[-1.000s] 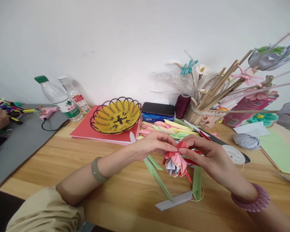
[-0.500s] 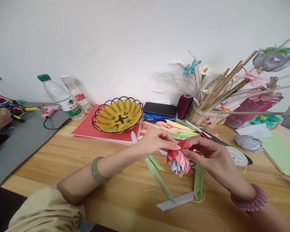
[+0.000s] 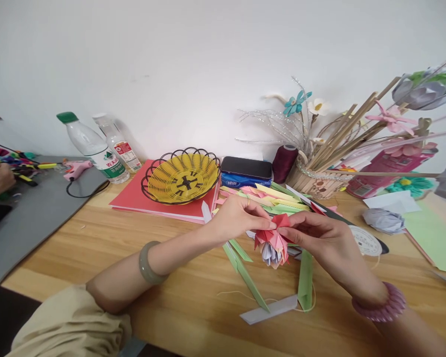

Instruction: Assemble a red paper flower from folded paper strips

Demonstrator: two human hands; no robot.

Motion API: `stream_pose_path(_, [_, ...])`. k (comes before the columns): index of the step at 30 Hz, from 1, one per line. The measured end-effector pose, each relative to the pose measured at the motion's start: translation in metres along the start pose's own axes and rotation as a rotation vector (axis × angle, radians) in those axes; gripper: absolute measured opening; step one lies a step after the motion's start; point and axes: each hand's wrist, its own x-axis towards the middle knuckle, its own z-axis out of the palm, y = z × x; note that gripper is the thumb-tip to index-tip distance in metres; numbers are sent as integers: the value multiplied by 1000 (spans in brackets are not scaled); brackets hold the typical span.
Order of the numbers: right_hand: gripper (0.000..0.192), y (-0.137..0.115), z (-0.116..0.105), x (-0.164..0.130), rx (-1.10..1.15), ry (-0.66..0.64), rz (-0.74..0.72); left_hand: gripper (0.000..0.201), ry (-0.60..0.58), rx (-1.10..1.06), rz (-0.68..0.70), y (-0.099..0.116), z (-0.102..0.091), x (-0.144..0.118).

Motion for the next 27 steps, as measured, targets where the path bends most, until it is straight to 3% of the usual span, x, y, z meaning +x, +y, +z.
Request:
stream_pose_path(4, [19, -5, 2, 1, -30, 2, -16, 9, 35, 27, -10, 0, 2, 0])
stream_pose_path(14, [19, -2, 1, 1, -115, -69, -51, 9, -25, 24, -22, -3, 0, 2])
stream_pose_path(27, [19, -2, 2, 1, -248, -19, -76, 6, 31, 130, 15, -2, 4, -1])
